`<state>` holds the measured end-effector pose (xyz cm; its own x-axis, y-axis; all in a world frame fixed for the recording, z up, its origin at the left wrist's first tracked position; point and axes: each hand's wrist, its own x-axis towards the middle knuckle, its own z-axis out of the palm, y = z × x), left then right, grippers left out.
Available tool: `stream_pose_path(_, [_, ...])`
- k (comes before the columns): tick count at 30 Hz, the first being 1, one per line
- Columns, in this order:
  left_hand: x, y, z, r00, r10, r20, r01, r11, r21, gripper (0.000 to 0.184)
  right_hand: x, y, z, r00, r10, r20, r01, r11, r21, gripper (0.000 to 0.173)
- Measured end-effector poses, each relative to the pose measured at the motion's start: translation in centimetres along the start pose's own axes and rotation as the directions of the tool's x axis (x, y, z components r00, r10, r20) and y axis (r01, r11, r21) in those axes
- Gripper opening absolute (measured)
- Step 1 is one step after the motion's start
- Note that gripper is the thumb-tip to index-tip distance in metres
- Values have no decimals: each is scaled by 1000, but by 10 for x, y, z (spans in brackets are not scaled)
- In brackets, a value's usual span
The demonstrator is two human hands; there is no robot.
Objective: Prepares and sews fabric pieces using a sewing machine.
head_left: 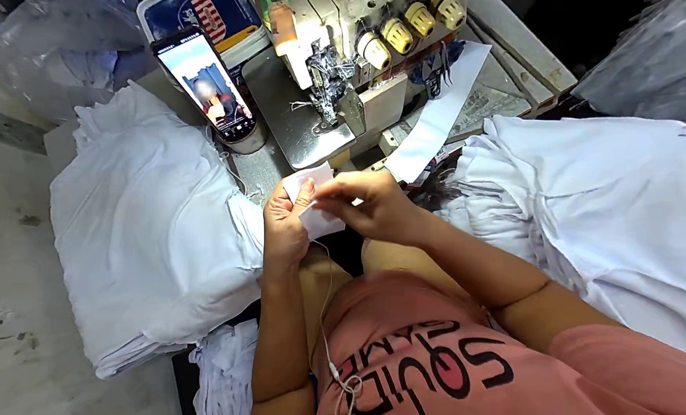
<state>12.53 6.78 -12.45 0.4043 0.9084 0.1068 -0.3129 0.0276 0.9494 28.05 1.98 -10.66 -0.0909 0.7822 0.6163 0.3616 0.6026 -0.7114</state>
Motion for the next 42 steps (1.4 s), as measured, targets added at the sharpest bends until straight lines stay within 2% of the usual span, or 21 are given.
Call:
stream_pose_path(4, [-2,-8,-5,996,-3,88,5,1000,-13,30,1,18,3,989,128,-80,-122,990,69,11])
stream_pose_path(8, [-3,-8,-9,986,-47,159,47,999,5,36,-3,26,5,977,183,-105,-173,980,98,8])
stream_pose_path(11, [-1,-11,-15,973,-29,231,7,995,95,28,-6,29,8,968,222,-120,-208,971,119,7])
stream_pose_path(14, [3,-14,-16,976,-22,219,-21,981,192,22,-9,34,13,954,222,-203,-210,974,79,9])
stream_pose_path(17, [13,-12,-21,961,-62,270,23,989,145,26,-10,42,17,940,182,-287,-199,980,-31,21])
stream_pose_path(20, [28,0,-25,915,-164,369,111,981,160,24,-9,44,17,931,154,-331,-177,983,-42,13])
stream_pose_path(22, [40,12,-20,901,-171,400,59,959,277,15,-9,43,18,900,173,-401,-201,979,-27,11])
stream_pose_path(24, [55,19,-11,943,-112,314,-41,895,443,25,-8,47,23,845,240,-477,-260,965,25,11])
stream_pose_path(27, [76,19,1,977,-12,211,-149,668,729,42,-5,53,26,772,360,-524,-348,929,125,12])
stream_pose_path(30, [91,16,10,987,-34,158,-123,477,870,49,-1,60,28,714,437,-547,-396,897,199,14])
stream_pose_path(35, [107,10,15,991,-29,128,-105,407,907,52,12,65,24,649,507,-568,-426,860,281,15])
stream_pose_path(42, [112,4,15,992,26,122,-123,388,914,52,19,68,20,606,559,-566,-470,826,312,18])
